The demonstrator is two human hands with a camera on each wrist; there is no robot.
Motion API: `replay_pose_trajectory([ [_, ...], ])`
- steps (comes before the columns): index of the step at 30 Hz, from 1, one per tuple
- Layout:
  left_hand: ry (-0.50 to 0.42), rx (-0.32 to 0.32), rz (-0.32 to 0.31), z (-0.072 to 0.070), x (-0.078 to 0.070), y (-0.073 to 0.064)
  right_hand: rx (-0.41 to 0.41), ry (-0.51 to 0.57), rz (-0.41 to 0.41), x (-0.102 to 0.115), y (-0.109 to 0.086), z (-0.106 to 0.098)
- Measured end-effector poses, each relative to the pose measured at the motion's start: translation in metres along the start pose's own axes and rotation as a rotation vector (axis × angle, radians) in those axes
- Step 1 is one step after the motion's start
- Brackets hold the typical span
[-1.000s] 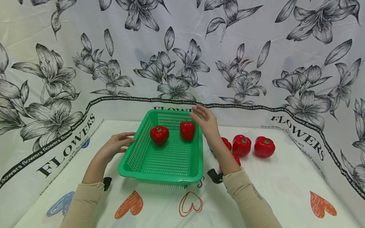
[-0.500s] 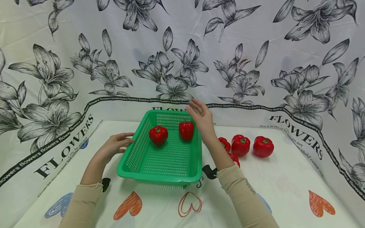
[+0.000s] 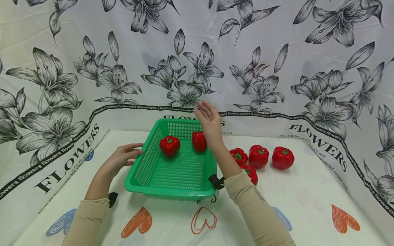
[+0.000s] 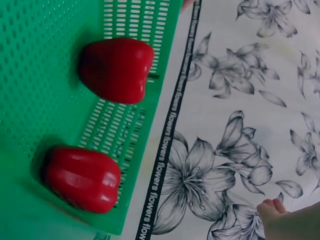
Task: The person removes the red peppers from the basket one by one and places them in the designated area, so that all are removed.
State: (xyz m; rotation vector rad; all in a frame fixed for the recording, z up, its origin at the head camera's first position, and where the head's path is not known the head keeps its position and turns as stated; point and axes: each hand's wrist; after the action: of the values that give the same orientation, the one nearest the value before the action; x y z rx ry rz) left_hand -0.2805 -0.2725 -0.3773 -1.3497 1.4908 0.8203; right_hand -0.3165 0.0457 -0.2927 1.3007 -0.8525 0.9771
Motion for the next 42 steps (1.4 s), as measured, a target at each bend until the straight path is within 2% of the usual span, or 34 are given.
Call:
replay_pose_trajectory([
  [6, -0.007, -0.002, -0.018, -0.001, 0.0, 0.001, 0.014, 0.06, -0.053, -0.008, 0.002, 0.013],
  [14, -0.011, -0.003, -0.02, 0.0, -0.001, 0.001, 0.01, 0.043, -0.085, -0.025, 0.007, 0.032],
  [19, -0.009, -0.001, -0.022, 0.0, 0.0, 0.001, 0.012, -0.042, 0.014, -0.04, 0.01, 0.04],
  [23, -0.011, -0.003, -0.015, -0.001, 0.001, 0.002, 0.043, -0.167, 0.078, -0.042, 0.01, 0.048],
  [28, -0.021, -0.003, -0.023, -0.002, 0.001, 0.002, 0.098, -0.271, 0.132, -0.042, 0.008, 0.06],
  [34, -0.021, -0.003, -0.029, 0.0, -0.001, 0.001, 0.172, -0.421, 0.241, -0.048, 0.007, 0.07],
  [42, -0.011, -0.001, -0.033, 0.001, -0.002, 0.002, 0.278, -0.621, 0.348, -0.061, 0.007, 0.073],
])
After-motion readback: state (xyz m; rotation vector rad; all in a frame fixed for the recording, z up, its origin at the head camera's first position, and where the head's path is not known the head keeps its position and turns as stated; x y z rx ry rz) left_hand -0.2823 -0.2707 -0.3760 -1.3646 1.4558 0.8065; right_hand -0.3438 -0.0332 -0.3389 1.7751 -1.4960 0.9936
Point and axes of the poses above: each hand's wrist, its own y-axis towards the middle knuckle, its own z-axis out of the palm, x = y × z, and after that the axes turned 8 degrees about -y, right-handed
